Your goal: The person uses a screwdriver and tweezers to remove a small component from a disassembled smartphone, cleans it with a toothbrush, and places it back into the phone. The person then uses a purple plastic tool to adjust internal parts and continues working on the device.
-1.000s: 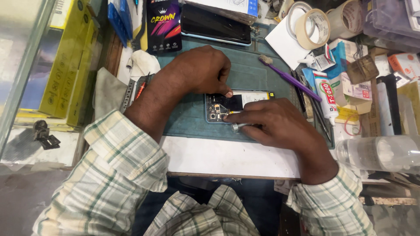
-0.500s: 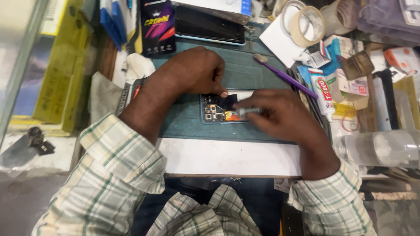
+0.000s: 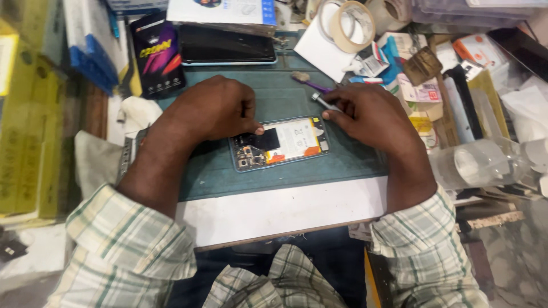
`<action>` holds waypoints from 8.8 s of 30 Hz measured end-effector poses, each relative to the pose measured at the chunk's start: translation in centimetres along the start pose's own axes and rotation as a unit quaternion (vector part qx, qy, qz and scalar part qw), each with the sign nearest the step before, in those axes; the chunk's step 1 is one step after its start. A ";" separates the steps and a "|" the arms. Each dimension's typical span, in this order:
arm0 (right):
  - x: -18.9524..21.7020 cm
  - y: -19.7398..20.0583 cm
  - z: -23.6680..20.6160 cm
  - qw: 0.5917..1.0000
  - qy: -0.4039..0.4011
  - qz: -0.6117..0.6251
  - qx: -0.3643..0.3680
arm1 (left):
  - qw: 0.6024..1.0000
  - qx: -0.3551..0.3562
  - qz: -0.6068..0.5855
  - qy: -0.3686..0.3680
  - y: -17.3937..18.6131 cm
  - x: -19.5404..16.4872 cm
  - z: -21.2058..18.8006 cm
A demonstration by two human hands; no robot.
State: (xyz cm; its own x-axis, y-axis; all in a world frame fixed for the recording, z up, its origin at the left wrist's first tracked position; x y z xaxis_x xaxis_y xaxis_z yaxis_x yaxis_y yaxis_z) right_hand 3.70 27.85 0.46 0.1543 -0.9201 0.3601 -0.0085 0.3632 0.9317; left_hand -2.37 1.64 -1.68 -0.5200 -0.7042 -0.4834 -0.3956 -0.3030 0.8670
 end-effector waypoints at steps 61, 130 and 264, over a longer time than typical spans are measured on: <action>-1.6 -5.0 4.0 0.983 -0.159 -0.085 -0.032 | 0.999 -0.034 0.026 0.025 2.4 9.0 -2.7; 9.1 -8.7 2.5 0.900 0.165 0.403 -0.018 | 0.992 -0.040 -0.068 -0.103 1.4 10.9 -1.8; 14.7 -11.4 5.5 0.953 0.261 0.107 0.114 | 0.993 0.053 -0.029 0.100 3.5 12.3 -3.3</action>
State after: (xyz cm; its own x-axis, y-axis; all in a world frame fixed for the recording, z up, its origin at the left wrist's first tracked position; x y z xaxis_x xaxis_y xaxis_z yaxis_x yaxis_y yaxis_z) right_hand 0.63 9.33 -4.63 0.5942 -0.6095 0.5248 -0.2997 0.4378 0.8477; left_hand -7.65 -10.24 -4.23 -0.3373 -0.8039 -0.4899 -0.5032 -0.2859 0.8155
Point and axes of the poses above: each hand's wrist, its own z-axis towards the middle knuckle, its own y-axis out of the back of the hand, x = y × z, the point moved 3 cm from there along z, towards the middle knuckle, and after that the axes turned 3 degrees about -y, right-handed, at the moved point
